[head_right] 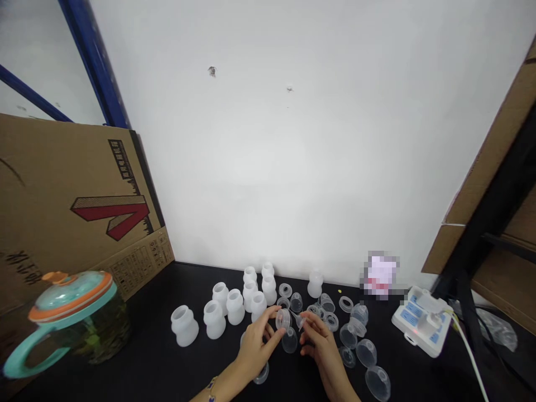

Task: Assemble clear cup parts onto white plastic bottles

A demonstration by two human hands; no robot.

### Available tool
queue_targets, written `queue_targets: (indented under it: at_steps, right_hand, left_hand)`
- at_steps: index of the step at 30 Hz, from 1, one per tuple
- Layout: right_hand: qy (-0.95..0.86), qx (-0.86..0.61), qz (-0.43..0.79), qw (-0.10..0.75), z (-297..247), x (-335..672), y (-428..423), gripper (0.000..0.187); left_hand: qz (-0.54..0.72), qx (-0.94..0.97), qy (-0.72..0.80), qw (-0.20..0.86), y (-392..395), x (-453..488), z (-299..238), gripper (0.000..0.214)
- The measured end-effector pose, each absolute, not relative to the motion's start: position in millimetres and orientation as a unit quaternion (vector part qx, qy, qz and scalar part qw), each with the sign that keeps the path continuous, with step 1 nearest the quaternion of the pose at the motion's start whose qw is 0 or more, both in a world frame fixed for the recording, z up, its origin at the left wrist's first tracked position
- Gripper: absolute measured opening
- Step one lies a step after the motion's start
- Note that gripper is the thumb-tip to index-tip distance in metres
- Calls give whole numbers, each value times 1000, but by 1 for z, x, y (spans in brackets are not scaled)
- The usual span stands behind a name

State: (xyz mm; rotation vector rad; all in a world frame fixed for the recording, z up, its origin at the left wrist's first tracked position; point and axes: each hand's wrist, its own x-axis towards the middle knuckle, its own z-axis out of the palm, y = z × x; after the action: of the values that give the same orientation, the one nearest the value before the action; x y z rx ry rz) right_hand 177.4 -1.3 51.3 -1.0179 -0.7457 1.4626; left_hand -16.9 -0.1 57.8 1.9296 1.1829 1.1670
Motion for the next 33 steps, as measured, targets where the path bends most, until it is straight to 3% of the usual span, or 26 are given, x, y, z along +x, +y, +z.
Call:
queue_targets:
  at_steps: [5,14,33]
  right_hand:
    - [-327,-418,633,563,50,176,-1,28]
    - [-317,-400,668,542,53,178,-1,30]
    - [-287,-406,674,546,55,178,-2,62]
  left_hand:
    - [434,727,444,293,-1,-17,60,41]
    - [432,736,437,285,-3,-17,61,41]
    - [443,740,429,268,-2,-17,59,44]
